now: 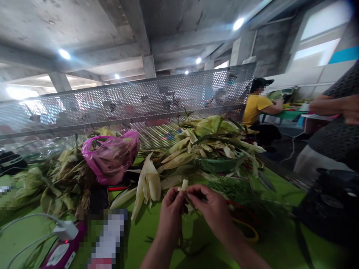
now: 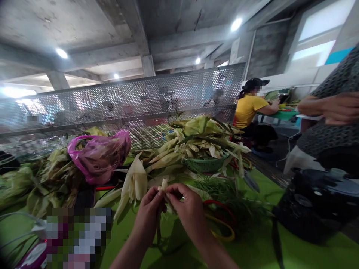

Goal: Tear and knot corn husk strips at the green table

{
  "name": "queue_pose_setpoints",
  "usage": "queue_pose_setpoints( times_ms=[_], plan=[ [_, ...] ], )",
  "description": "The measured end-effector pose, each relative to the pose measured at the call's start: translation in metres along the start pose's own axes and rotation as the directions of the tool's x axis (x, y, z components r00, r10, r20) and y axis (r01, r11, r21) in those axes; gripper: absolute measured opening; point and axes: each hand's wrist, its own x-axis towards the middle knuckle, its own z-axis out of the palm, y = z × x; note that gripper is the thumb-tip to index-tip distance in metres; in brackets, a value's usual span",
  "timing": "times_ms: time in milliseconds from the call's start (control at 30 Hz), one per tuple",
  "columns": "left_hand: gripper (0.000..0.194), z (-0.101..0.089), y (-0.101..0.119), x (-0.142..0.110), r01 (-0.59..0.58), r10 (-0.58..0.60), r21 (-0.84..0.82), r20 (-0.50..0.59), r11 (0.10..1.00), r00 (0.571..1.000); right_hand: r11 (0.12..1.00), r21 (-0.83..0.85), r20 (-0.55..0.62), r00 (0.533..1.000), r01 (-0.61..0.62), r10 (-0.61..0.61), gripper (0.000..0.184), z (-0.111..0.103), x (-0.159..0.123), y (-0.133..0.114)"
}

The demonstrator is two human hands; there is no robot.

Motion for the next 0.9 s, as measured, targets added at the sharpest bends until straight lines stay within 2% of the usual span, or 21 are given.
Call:
queue_pose_setpoints(
  times_ms=[167,433,533,700,900],
  plan=[
    [0.024,0.002,0.001,-0.002,-0.01,0.01,-0.012,0.001,1.0,1.0,1.0,-0.019,-0.012,1.0,-0.011,0.01,0.01,0.001,-0.001,-0.002],
    [0.024,0.0,0.01,-0.002,0.005,-0.006,0.039,0.034,0.999,0.999,0.998,-0.049,0.073,0.996,0.05,-0.046,0.008,-0.004,0.003,0.001],
    [0.022,0.0,0.009,-0.001,-0.015,0.015,0.072,-0.001,0.997,1.0,0.998,-0.011,0.087,0.994,0.063,-0.062,0.007,-0.004,0.003,-0.002],
    [0.023,0.0,0.001,0.0,-0.018,0.021,0.123,-0.023,0.992,1.0,0.998,0.057,0.053,0.998,0.019,-0.022,0.018,-0.004,0.002,-0.009],
    [0.026,0.003,0.002,-0.004,-0.007,0.005,0.239,0.008,0.971,1.0,0.991,-0.077,-0.039,0.993,0.11,-0.113,0.01,-0.004,0.0,-0.009]
  ],
)
